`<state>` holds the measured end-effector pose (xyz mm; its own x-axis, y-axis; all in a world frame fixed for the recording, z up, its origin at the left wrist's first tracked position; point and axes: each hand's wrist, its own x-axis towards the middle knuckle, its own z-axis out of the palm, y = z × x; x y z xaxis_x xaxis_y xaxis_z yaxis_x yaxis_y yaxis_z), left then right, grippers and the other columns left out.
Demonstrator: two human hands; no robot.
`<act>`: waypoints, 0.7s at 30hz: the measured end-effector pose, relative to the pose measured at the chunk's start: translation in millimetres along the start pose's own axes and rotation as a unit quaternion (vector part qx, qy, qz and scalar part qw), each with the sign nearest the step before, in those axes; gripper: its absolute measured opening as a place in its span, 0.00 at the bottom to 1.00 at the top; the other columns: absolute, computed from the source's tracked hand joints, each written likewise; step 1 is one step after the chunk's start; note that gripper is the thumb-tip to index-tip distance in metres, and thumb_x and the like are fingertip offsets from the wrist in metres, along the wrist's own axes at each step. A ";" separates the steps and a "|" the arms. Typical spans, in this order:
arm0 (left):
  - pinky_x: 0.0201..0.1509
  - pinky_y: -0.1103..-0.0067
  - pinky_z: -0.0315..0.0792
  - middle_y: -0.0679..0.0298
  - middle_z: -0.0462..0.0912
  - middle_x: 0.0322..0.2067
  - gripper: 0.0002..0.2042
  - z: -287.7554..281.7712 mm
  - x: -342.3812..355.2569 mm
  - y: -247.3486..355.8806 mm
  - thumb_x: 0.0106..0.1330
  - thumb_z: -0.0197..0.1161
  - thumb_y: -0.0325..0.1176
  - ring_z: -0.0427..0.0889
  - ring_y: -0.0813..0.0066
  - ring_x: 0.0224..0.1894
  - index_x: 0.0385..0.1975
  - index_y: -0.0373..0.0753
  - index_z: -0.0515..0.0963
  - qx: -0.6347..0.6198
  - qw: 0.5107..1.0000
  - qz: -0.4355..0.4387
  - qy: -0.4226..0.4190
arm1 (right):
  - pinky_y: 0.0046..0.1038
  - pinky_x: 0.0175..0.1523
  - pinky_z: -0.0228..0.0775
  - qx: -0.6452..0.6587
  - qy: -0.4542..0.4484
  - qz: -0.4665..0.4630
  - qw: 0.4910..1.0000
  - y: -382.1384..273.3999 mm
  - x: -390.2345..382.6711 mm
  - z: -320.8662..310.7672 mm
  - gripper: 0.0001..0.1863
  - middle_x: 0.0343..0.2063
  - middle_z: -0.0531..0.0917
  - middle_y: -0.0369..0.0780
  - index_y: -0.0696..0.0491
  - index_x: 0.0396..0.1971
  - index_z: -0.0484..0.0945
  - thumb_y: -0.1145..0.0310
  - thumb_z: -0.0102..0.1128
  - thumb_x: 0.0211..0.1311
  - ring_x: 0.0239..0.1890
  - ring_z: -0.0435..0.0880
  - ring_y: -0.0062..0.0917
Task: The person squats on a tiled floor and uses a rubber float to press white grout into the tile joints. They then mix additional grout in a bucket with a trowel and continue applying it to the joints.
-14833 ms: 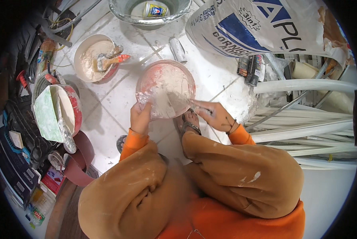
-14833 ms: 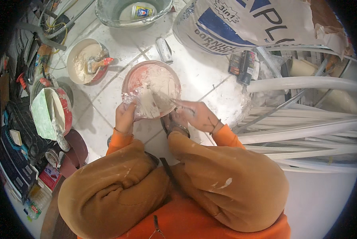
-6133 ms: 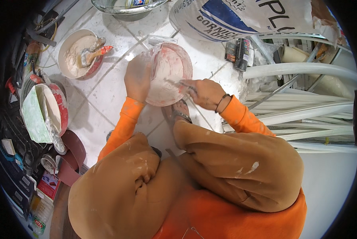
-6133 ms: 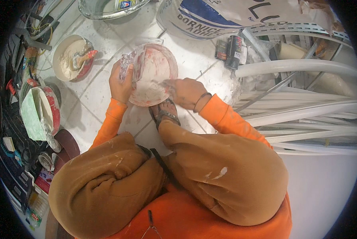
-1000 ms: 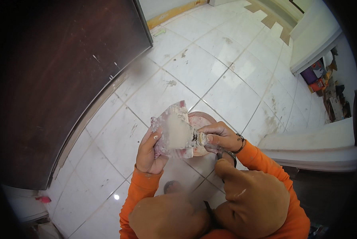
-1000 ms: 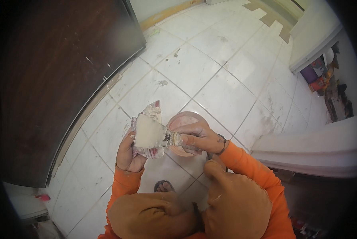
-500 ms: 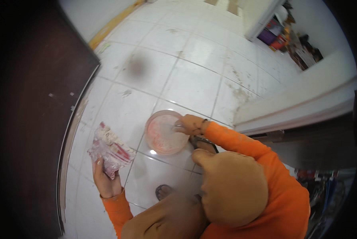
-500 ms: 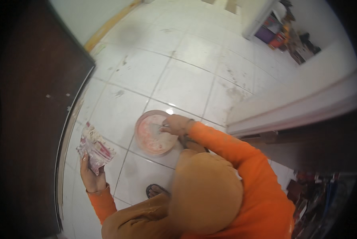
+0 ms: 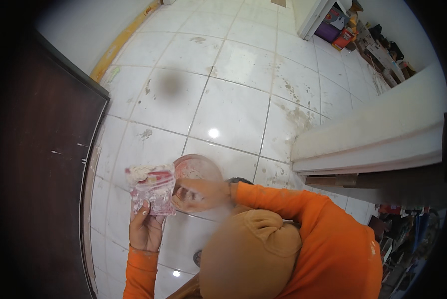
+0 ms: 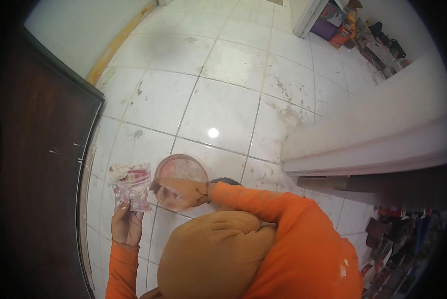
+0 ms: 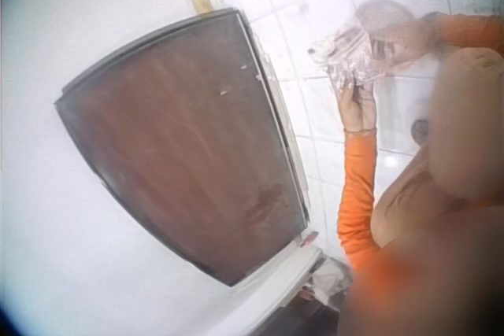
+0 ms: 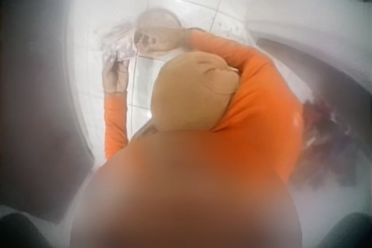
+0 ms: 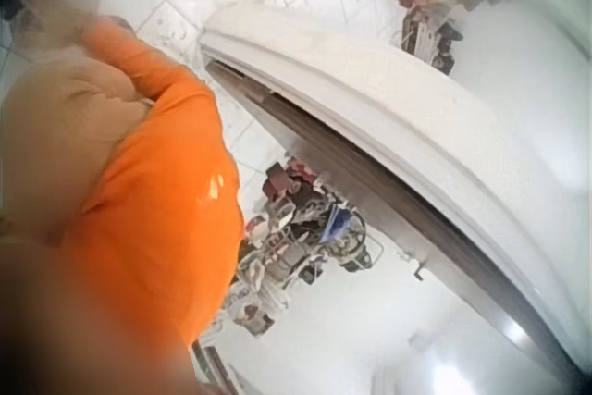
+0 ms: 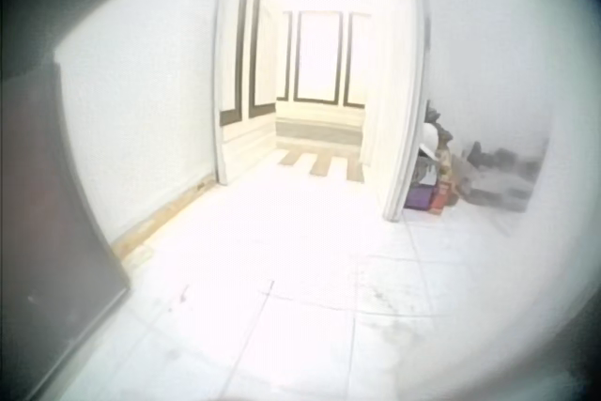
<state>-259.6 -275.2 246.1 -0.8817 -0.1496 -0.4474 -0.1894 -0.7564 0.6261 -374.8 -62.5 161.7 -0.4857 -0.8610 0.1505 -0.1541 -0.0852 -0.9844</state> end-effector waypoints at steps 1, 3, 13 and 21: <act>0.68 0.60 0.72 0.58 0.77 0.61 0.25 28.5 0.3 -1.4 0.69 0.58 0.26 0.75 0.59 0.64 0.67 0.35 0.65 0.033 0.999 0.002 0.030 | 0.38 0.56 0.71 0.059 -0.011 -0.015 0.998 -24.9 0.3 -10.4 0.19 0.52 0.78 0.48 0.57 0.58 0.70 0.61 0.53 0.76 0.48 0.79 0.32; 0.66 0.59 0.74 0.58 0.78 0.59 0.26 66.9 15.4 -15.7 0.71 0.60 0.29 0.76 0.59 0.63 0.68 0.38 0.64 0.099 0.992 0.013 0.071 | 0.37 0.56 0.72 0.129 0.021 -0.034 0.991 -23.0 5.2 -22.8 0.21 0.52 0.79 0.46 0.58 0.61 0.68 0.60 0.53 0.77 0.49 0.78 0.28; 0.40 0.75 0.81 0.60 0.81 0.44 0.19 66.2 44.3 -36.4 0.76 0.59 0.44 0.83 0.71 0.38 0.57 0.37 0.71 0.266 0.952 -0.103 0.116 | 0.30 0.43 0.83 0.565 0.154 0.173 0.792 15.1 41.2 -70.1 0.25 0.51 0.82 0.45 0.58 0.62 0.65 0.65 0.62 0.72 0.47 0.85 0.24; 0.42 0.76 0.80 0.55 0.87 0.41 0.23 -2.5 9.3 -24.3 0.74 0.61 0.44 0.87 0.69 0.36 0.59 0.32 0.71 0.680 0.714 -0.165 0.017 | 0.18 0.31 0.70 0.003 0.363 0.154 0.919 105.4 32.9 -290.4 0.14 0.28 0.85 0.32 0.56 0.43 0.86 0.69 0.70 0.57 0.25 0.76 0.12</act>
<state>-262.2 -259.8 225.1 -0.6848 -0.1397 -0.7152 -0.6501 0.5606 0.5129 -656.9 45.8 89.4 -0.9519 -0.2836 -0.1165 0.0910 0.1015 -0.9907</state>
